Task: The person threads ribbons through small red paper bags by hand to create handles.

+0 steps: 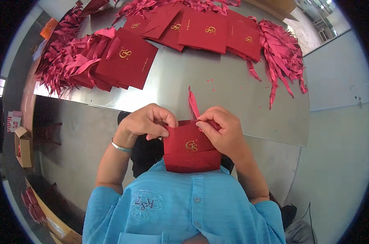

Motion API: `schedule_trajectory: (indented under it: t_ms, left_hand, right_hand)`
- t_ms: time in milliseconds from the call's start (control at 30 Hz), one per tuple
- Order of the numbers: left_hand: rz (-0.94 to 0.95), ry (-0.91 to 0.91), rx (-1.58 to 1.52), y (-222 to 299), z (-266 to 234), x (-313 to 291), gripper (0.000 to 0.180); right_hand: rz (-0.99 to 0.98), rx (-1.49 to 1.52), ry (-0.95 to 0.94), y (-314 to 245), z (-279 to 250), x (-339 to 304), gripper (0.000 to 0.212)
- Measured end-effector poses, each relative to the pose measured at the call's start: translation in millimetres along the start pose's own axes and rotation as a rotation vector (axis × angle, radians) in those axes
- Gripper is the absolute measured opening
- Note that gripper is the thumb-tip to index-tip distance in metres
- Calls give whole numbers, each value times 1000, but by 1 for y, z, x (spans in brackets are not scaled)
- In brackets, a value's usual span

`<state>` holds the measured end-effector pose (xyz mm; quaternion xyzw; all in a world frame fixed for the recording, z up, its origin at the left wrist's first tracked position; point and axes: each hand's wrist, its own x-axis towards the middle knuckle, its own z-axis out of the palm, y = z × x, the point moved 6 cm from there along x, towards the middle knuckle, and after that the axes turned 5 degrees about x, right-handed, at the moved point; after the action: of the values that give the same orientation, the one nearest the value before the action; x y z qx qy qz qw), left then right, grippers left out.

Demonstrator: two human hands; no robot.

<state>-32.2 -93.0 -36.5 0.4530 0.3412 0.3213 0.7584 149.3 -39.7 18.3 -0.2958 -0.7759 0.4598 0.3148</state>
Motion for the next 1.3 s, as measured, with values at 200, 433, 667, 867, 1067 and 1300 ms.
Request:
schedule_trajectory:
  t_ms: [200, 433, 667, 867, 1067, 1300]
  left_hand:
    - [-12, 65, -92, -3, 2, -2, 24]
    - [12, 98, 21, 3, 3, -2, 22]
    - [27, 33, -5, -2, 1, 1, 20]
    - [101, -25, -44, -11, -2, 6, 18]
    - [152, -70, -98, 1, 7, 4, 15]
    - [139, 89, 31, 6, 7, 0, 10]
  right_hand:
    - [-47, -111, 20, 0, -2, 2, 8]
    - [-22, -94, 25, 1, 1, 3, 9]
    - [-39, -51, 10, 0, 3, 4, 9]
    - [-68, -70, 59, -3, 8, 5, 12]
    - [-97, -116, 15, -6, 10, 5, 11]
    - [-66, -133, 26, -5, 3, 9, 12]
